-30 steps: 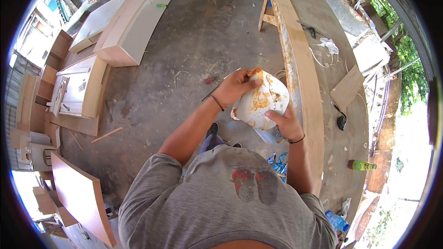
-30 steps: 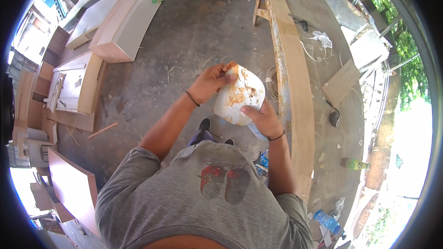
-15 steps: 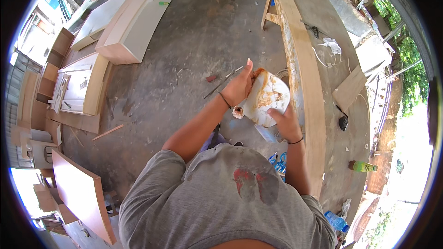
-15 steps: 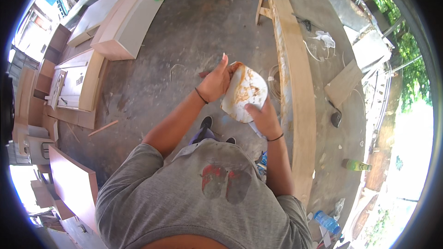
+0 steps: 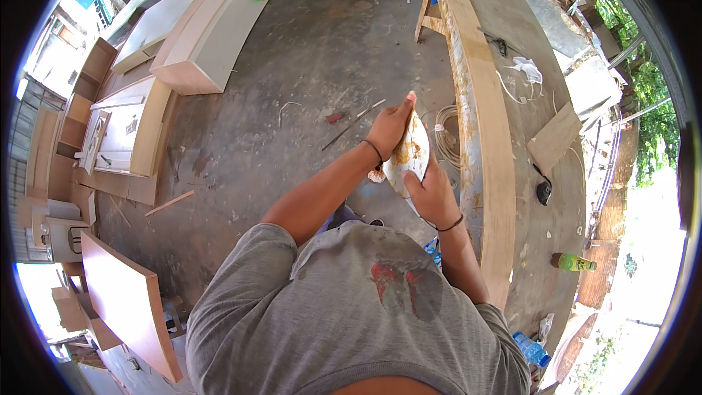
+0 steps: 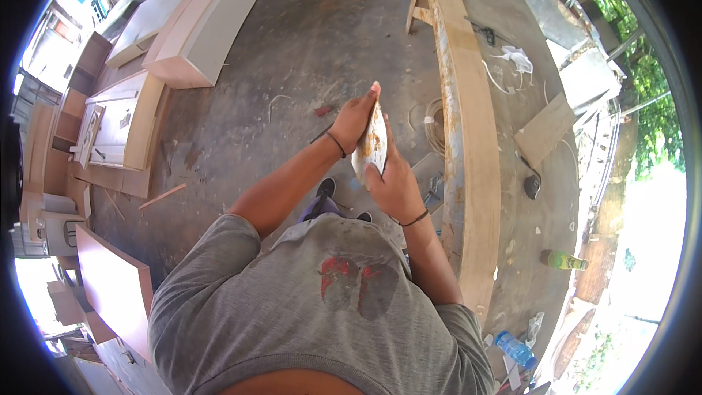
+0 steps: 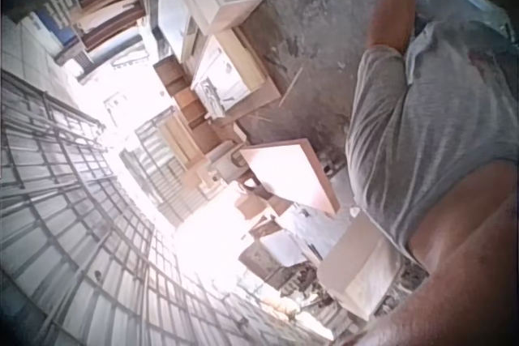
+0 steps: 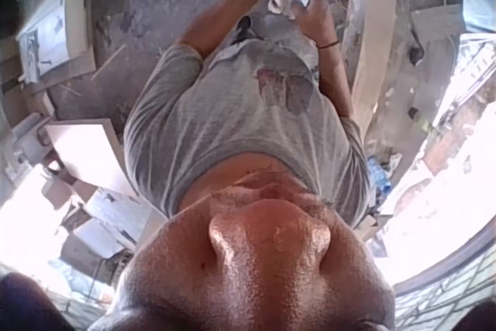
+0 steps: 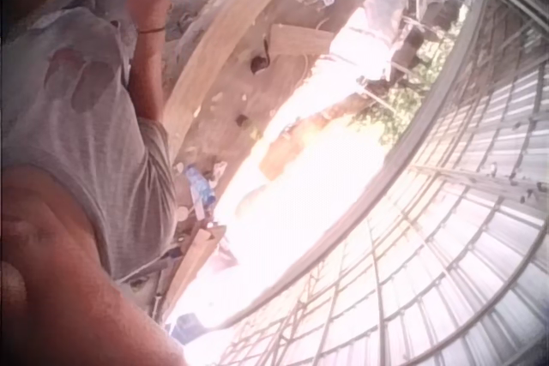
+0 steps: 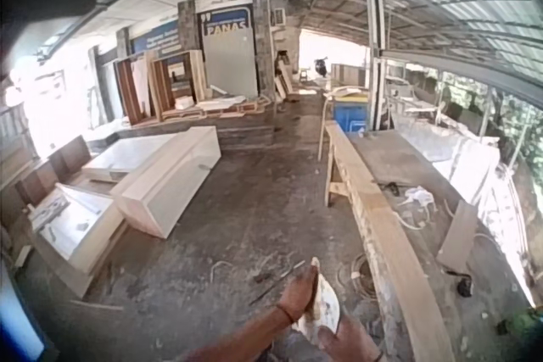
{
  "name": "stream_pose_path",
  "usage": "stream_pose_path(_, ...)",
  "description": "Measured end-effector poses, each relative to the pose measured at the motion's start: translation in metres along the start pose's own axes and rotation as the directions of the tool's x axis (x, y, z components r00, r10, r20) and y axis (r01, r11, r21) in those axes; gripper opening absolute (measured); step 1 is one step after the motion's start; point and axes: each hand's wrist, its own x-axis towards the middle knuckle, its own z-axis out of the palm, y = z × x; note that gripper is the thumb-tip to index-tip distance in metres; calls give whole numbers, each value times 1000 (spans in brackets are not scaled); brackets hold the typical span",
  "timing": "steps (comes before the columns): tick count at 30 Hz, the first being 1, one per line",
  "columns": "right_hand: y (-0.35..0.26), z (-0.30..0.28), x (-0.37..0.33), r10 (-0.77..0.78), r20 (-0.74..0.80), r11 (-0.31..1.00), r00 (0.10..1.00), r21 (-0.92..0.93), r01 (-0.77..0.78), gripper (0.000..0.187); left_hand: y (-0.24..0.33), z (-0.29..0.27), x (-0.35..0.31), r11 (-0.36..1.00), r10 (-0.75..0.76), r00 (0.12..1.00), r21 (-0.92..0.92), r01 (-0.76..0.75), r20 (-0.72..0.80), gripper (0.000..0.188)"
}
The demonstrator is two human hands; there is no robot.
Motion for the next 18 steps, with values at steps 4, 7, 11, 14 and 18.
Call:
stream_pose_path(4, 20, -16, 1, -46, -60, 999, 997, -31, 44, 55, 19, 4, -15, 920, 49, 964, -388, 58, 260, 60)
stream_pose_path(7, 28, -30, 0, 128, -24, 880, 991, 464, -102, 49, 16, -1, -20, 958, 149, 923, -281, -47, 355, 44)
stream_pose_path(11, 6, -31, -4, 208, 52, 839, 977, 504, -205, 47, 10, 4, -16, 946, 301, 893, -220, -236, 335, 28)
stream_pose_path(14, -6, -15, -8, 196, 16, 959, 980, 206, -195, 47, -1, 0, -2, 964, 244, 943, -159, -211, 227, 34)
stream_pose_path(18, -6, -1, -12, -3, -52, 999, 999, -44, 1, 44, 18, 9, -16, 993, 65, 969, -110, -40, 237, 35)
